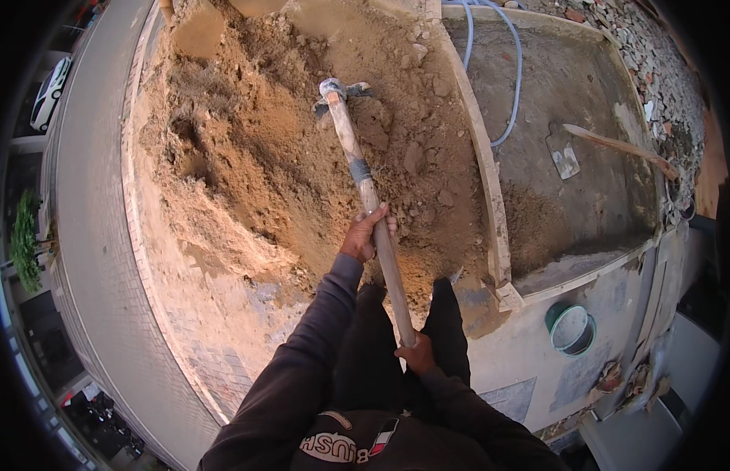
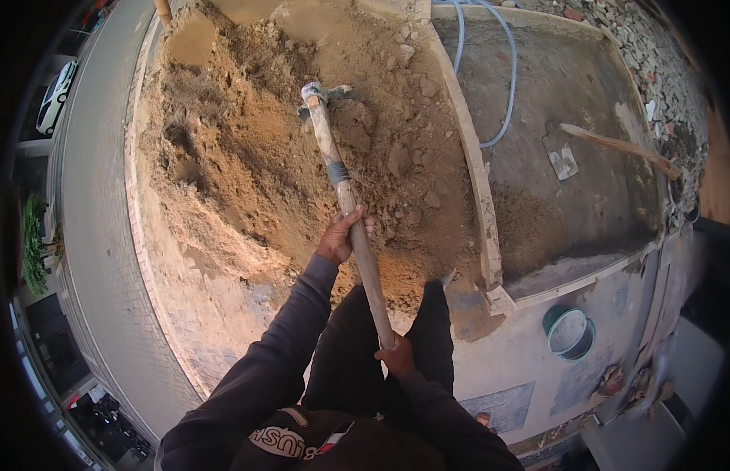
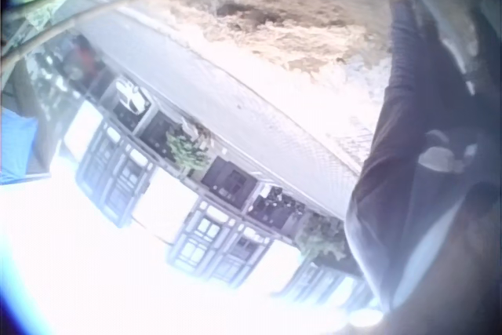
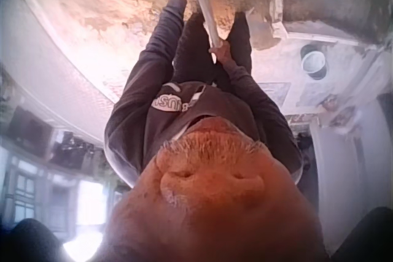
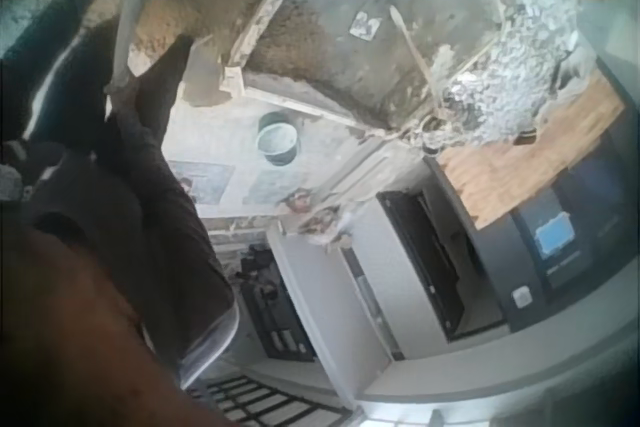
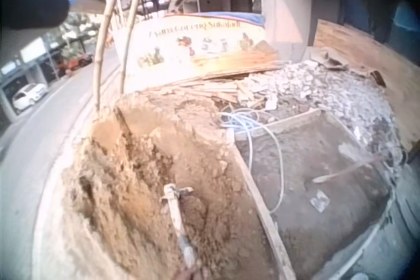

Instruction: The person uses a hoe to dig into a pile of sand on a construction site. They repeatedly strike the ground and pull the sand towards themselves, breaking up the pile and moving it within a confined area.

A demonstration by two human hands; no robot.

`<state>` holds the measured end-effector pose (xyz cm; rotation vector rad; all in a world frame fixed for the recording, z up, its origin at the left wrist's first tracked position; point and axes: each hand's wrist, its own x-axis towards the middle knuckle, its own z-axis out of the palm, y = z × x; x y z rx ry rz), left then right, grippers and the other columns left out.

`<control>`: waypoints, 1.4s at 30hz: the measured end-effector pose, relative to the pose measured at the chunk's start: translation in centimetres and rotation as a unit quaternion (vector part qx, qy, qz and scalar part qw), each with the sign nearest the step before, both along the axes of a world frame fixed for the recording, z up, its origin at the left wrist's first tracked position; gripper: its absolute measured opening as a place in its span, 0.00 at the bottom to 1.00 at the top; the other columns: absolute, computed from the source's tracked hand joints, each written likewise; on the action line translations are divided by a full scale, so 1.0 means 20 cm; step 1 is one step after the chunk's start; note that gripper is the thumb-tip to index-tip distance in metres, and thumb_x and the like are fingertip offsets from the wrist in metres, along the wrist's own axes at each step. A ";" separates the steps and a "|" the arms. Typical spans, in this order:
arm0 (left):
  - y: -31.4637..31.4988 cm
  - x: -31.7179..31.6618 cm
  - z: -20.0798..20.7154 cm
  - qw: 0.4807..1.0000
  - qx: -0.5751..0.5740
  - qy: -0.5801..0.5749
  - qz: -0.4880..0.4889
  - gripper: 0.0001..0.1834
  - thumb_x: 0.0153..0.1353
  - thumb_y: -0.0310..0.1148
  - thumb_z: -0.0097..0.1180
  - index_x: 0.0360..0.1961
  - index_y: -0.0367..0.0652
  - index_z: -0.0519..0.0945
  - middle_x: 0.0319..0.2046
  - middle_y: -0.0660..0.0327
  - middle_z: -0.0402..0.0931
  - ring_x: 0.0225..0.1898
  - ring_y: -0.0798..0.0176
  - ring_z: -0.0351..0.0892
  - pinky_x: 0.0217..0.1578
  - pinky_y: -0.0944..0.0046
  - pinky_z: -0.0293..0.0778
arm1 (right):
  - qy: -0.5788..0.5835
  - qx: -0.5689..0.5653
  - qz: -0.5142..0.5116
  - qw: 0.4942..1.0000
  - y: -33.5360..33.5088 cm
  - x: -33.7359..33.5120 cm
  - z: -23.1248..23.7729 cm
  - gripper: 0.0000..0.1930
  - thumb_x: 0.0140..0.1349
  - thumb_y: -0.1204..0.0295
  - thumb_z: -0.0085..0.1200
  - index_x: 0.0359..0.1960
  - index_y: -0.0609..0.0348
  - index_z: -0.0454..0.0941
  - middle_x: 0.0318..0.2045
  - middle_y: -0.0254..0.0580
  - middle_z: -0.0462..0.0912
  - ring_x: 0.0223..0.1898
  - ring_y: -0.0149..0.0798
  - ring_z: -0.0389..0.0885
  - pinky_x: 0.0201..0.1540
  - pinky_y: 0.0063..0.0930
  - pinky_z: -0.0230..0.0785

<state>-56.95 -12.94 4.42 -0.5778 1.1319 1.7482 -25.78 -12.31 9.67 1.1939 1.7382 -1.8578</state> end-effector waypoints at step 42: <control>0.52 0.61 0.37 0.987 0.085 -0.093 0.104 0.09 0.62 0.35 0.59 0.38 0.42 0.74 0.25 0.61 0.71 0.30 0.58 0.73 0.39 0.52 0.74 | 0.005 0.401 0.198 0.895 1.02 0.52 0.20 0.12 0.44 0.72 0.63 0.31 0.56 0.76 0.26 0.47 0.79 0.32 0.54 0.81 0.35 0.46 0.73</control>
